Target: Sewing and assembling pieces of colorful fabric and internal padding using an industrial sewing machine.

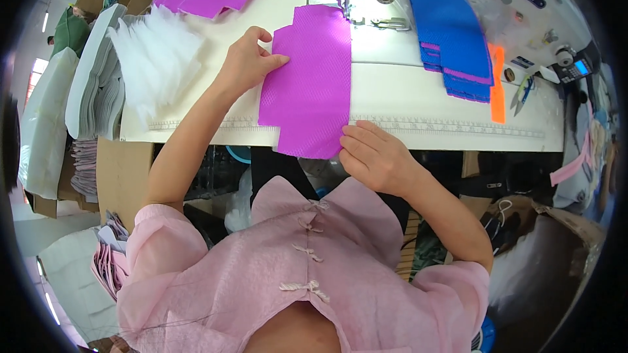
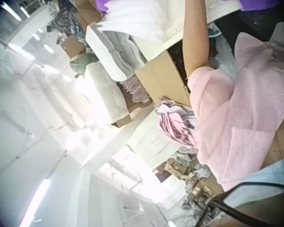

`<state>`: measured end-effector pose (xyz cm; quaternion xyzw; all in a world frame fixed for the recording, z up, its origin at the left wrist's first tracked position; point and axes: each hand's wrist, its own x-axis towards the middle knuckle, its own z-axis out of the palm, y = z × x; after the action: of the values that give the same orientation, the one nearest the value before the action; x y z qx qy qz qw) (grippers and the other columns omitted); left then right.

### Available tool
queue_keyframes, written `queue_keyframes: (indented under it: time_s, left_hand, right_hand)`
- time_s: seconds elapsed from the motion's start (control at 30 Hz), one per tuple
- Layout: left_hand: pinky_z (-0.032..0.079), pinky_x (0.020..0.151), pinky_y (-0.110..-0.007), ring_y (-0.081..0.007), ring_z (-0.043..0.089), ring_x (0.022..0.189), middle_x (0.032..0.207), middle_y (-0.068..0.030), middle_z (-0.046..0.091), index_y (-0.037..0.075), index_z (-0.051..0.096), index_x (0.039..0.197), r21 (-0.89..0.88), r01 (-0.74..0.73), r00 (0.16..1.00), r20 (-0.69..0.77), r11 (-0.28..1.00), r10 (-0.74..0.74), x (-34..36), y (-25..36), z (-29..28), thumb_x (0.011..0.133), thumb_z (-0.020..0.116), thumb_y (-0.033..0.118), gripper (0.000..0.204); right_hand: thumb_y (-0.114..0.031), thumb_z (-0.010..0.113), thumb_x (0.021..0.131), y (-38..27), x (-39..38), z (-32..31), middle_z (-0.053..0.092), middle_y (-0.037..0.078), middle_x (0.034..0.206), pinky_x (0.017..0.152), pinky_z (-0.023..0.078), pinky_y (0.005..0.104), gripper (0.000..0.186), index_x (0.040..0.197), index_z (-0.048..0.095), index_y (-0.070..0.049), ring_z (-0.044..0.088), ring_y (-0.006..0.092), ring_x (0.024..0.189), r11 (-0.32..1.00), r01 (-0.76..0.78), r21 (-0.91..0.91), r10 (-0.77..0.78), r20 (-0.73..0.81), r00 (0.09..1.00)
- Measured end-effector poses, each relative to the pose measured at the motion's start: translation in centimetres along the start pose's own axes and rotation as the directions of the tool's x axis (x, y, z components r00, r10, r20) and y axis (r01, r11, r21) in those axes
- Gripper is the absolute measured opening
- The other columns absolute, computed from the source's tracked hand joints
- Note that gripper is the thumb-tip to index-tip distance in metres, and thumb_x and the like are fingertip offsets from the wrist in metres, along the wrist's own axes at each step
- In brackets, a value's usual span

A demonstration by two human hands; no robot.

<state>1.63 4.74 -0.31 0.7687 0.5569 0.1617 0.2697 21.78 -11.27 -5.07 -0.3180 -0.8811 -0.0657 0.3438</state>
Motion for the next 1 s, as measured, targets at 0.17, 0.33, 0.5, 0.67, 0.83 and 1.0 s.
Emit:
queue_keyframes:
  time_s: [0.17, 0.33, 0.5, 0.67, 0.83, 1.0]
  left_hand:
    - [0.049, 0.064, -0.031, -0.0222, 0.062, 0.074, 0.08, -0.0149, 0.061, -0.003, 0.048, 0.1, -0.228, 0.108, 0.994, 0.045, 0.968, -0.101, 0.3, -0.3, -0.1, 0.069, 0.07, 0.014, 0.041]
    - [0.042, 0.056, -0.024, -0.0142, 0.056, 0.067, 0.078, -0.0091, 0.056, -0.002, 0.043, 0.112, -0.413, 0.153, 0.987, 0.108, 0.898, -0.118, 0.1, 0.3, -0.2, 0.072, 0.068, 0.006, 0.048]
    - [0.043, 0.059, -0.025, -0.0136, 0.058, 0.068, 0.08, -0.0085, 0.059, 0.0, 0.033, 0.124, -0.59, 0.229, 0.973, 0.157, 0.774, -0.167, 0.1, 0.5, -0.7, 0.073, 0.068, 0.005, 0.062]
    - [0.047, 0.064, -0.026, -0.015, 0.06, 0.074, 0.081, -0.0088, 0.06, 0.0, 0.033, 0.123, -0.6, 0.259, 0.965, 0.191, 0.757, -0.179, 0.4, 0.5, -0.8, 0.075, 0.067, 0.006, 0.059]
    - [0.048, 0.059, -0.025, -0.0147, 0.061, 0.072, 0.081, -0.0096, 0.061, 0.001, 0.039, 0.116, -0.672, 0.337, 0.94, 0.283, 0.659, -0.192, 0.2, 0.7, -1.1, 0.076, 0.067, 0.007, 0.049]
    - [0.047, 0.057, -0.024, -0.0152, 0.06, 0.071, 0.08, -0.0097, 0.059, -0.001, 0.04, 0.115, -0.596, 0.263, 0.963, 0.215, 0.759, -0.164, -0.2, 0.9, -1.0, 0.076, 0.066, 0.005, 0.048]
  right_hand:
    - [-0.007, 0.059, 0.062, 0.1, 0.1, 0.0, 0.058, 0.012, 0.085, 0.081, 0.048, 0.0375, 0.013, 0.073, 0.054, -0.001, 0.058, 0.0264, 0.088, 1.0, 0.0, 0.01, 0.0, -0.013, 1.0]
    - [-0.007, 0.057, 0.062, 0.2, -0.2, 0.0, 0.057, 0.012, 0.085, 0.082, 0.047, 0.0374, 0.014, 0.074, 0.053, -0.001, 0.057, 0.0259, 0.088, 1.0, -0.008, 0.001, 0.008, -0.033, 0.999]
    - [-0.009, 0.056, 0.063, 0.3, -0.5, 0.1, 0.057, 0.012, 0.088, 0.084, 0.045, 0.0375, 0.015, 0.076, 0.053, -0.001, 0.056, 0.0255, 0.09, 0.999, 0.009, 0.04, -0.007, -0.042, 0.999]
    - [-0.009, 0.056, 0.063, 0.4, -0.6, 0.4, 0.056, 0.012, 0.088, 0.084, 0.045, 0.0368, 0.016, 0.076, 0.053, 0.0, 0.055, 0.0254, 0.09, 0.999, 0.001, 0.043, 0.002, -0.065, 0.998]
    - [-0.009, 0.056, 0.062, 0.4, -0.5, 0.5, 0.056, 0.012, 0.086, 0.084, 0.045, 0.0367, 0.015, 0.075, 0.053, 0.0, 0.055, 0.0249, 0.089, 0.998, 0.024, 0.064, -0.021, -0.047, 0.999]
    - [-0.009, 0.056, 0.062, 0.2, -0.5, 0.3, 0.056, 0.011, 0.087, 0.083, 0.045, 0.0373, 0.015, 0.074, 0.053, -0.001, 0.055, 0.0253, 0.089, 0.999, 0.0, 0.034, 0.001, -0.031, 1.0]
